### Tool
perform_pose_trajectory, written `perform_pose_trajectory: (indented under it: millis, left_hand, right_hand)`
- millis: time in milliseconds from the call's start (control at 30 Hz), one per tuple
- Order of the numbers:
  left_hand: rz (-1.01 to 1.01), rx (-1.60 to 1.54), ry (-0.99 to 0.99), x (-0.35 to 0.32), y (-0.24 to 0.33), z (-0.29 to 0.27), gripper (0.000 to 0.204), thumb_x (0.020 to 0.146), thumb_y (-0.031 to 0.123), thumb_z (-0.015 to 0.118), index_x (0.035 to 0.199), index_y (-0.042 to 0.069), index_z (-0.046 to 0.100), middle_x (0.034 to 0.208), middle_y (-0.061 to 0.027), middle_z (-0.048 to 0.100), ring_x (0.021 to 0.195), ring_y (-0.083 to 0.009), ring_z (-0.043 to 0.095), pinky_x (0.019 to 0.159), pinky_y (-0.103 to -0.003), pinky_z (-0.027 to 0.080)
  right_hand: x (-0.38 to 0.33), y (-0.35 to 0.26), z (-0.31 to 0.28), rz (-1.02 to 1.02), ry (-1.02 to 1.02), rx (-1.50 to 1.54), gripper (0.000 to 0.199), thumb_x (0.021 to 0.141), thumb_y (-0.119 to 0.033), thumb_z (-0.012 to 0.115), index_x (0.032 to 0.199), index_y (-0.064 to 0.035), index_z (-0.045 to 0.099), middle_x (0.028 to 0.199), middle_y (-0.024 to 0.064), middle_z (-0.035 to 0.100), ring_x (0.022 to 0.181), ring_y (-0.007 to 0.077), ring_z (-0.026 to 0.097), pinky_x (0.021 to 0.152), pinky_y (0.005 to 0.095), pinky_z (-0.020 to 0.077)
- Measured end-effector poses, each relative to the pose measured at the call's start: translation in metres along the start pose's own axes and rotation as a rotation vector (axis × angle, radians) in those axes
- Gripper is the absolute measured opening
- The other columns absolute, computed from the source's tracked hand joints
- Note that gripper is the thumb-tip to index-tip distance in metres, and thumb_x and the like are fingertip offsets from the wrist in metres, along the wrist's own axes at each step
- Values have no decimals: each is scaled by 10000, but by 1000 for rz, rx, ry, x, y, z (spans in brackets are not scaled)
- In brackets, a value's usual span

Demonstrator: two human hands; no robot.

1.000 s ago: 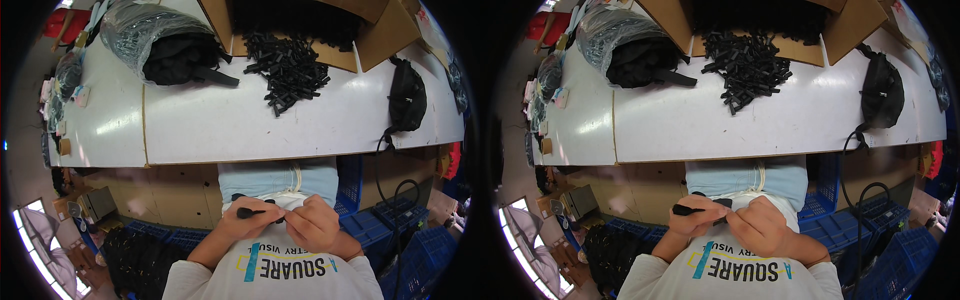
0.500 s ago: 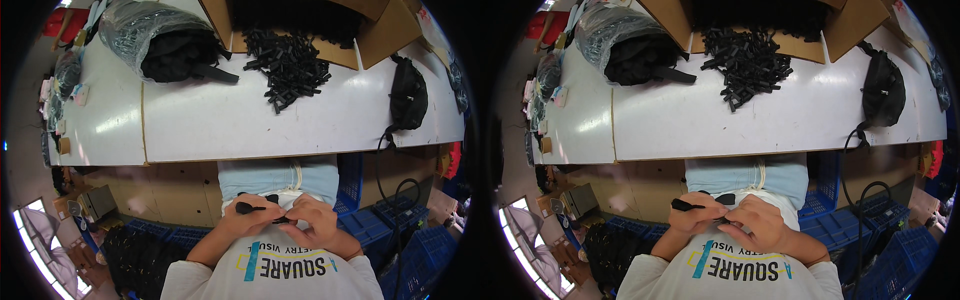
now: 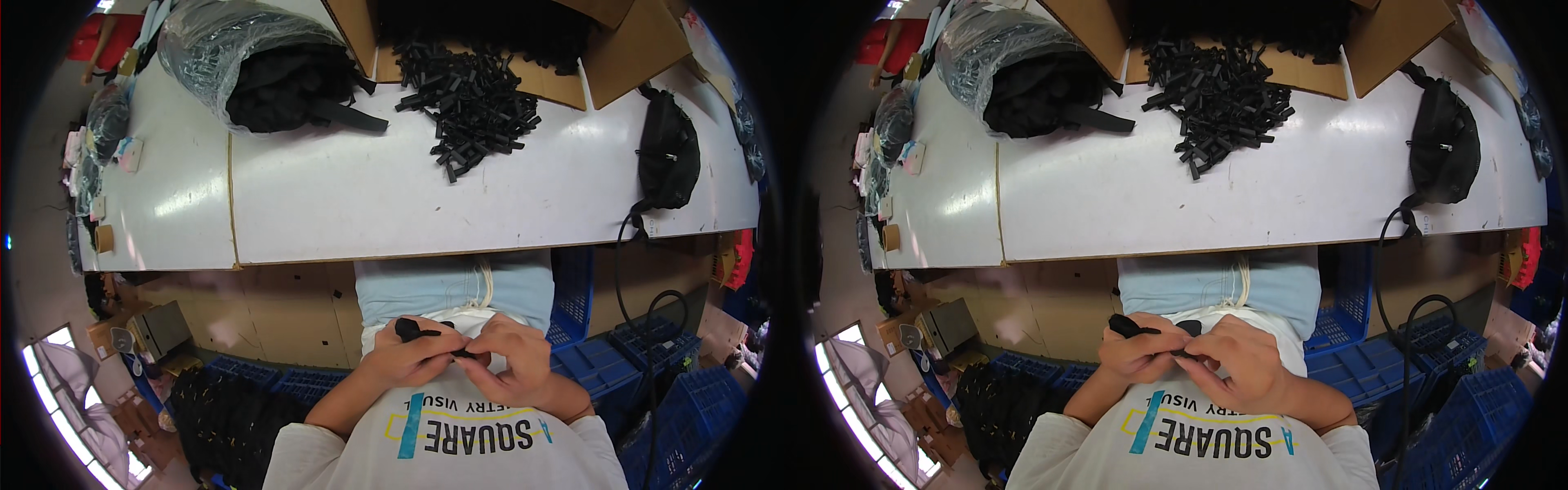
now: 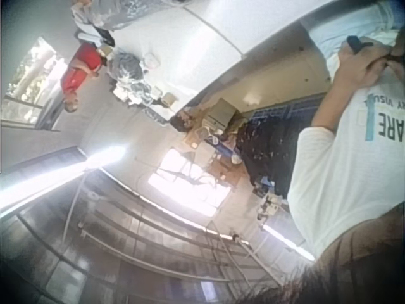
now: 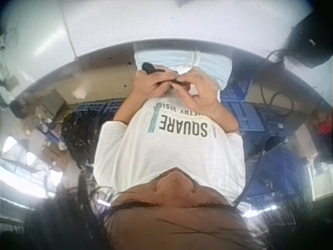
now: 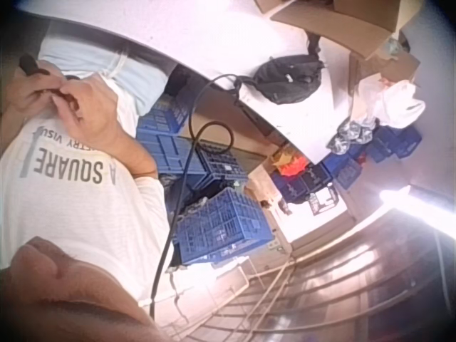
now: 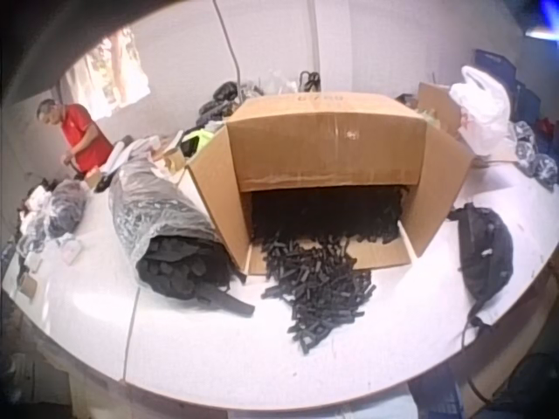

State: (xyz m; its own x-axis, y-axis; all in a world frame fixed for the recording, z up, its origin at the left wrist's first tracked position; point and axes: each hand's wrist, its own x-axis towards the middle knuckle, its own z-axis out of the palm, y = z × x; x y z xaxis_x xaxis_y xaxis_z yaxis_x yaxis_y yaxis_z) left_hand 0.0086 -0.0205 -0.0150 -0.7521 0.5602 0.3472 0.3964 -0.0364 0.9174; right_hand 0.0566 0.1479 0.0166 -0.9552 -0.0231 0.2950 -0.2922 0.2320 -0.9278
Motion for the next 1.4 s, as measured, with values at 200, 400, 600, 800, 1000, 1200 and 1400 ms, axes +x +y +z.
perform_pose_trajectory:
  millis: [200, 400, 600, 800, 1000, 1200, 1400]
  left_hand:
    - [-27, 30, 35, -8, -3, 4, 330, 626, -66, 672, 923, 79, 674, 807, -77, 671, 642, -189, 632, 582, -266, 518]
    - [-30, 24, 38, -6, -1, 3, 327, 635, -97, 656, 921, 62, 670, 813, -97, 677, 650, -199, 649, 585, -261, 526]
    - [-24, -9, 37, -3, -1, 4, 317, 649, -94, 656, 930, 54, 664, 816, -104, 678, 653, -215, 658, 581, -264, 529]
    - [-57, 12, -90, 2, 0, -2, 305, 638, -64, 672, 921, 51, 660, 796, -91, 668, 644, -227, 651, 548, -277, 516]
    - [-20, 47, -69, 1, -1, -1, 303, 615, -67, 676, 898, 40, 658, 743, -87, 656, 630, -224, 647, 539, -282, 514]
    - [-2, 39, -46, -3, -3, 2, 281, 618, -64, 681, 883, 27, 654, 724, -98, 648, 607, -225, 640, 528, -284, 509]
    - [-14, 38, -41, -3, -4, 3, 267, 631, -62, 686, 880, 28, 646, 711, -99, 641, 591, -227, 631, 518, -289, 501]
  right_hand:
    - [-1, 0, -1, -4, -15, -17, 256, 649, 63, 729, 847, 0, 580, 611, 59, 562, 471, 148, 503, 442, 242, 378]
    - [-2, 2, 1, -12, 13, 13, 244, 654, 83, 714, 842, 14, 573, 626, 75, 571, 477, 160, 513, 450, 251, 394]
    - [-3, 5, 2, -11, 21, 44, 235, 660, 101, 703, 832, 25, 563, 605, 79, 547, 477, 162, 504, 453, 263, 392]
    - [-4, 6, 1, -22, 22, 103, 241, 658, 100, 706, 834, 18, 563, 603, 72, 543, 484, 156, 502, 470, 270, 382]
    - [-3, 4, 0, 6, -5, 89, 248, 655, 70, 732, 838, 0, 580, 646, 67, 584, 475, 138, 505, 452, 233, 382]
    - [-6, 2, 1, 63, 13, 85, 214, 659, 69, 720, 815, 2, 590, 640, 58, 574, 484, 128, 504, 431, 225, 382]
    - [-7, -1, 2, 184, 17, 83, 185, 671, 43, 719, 803, -2, 597, 636, 47, 567, 489, 110, 518, 438, 216, 404]
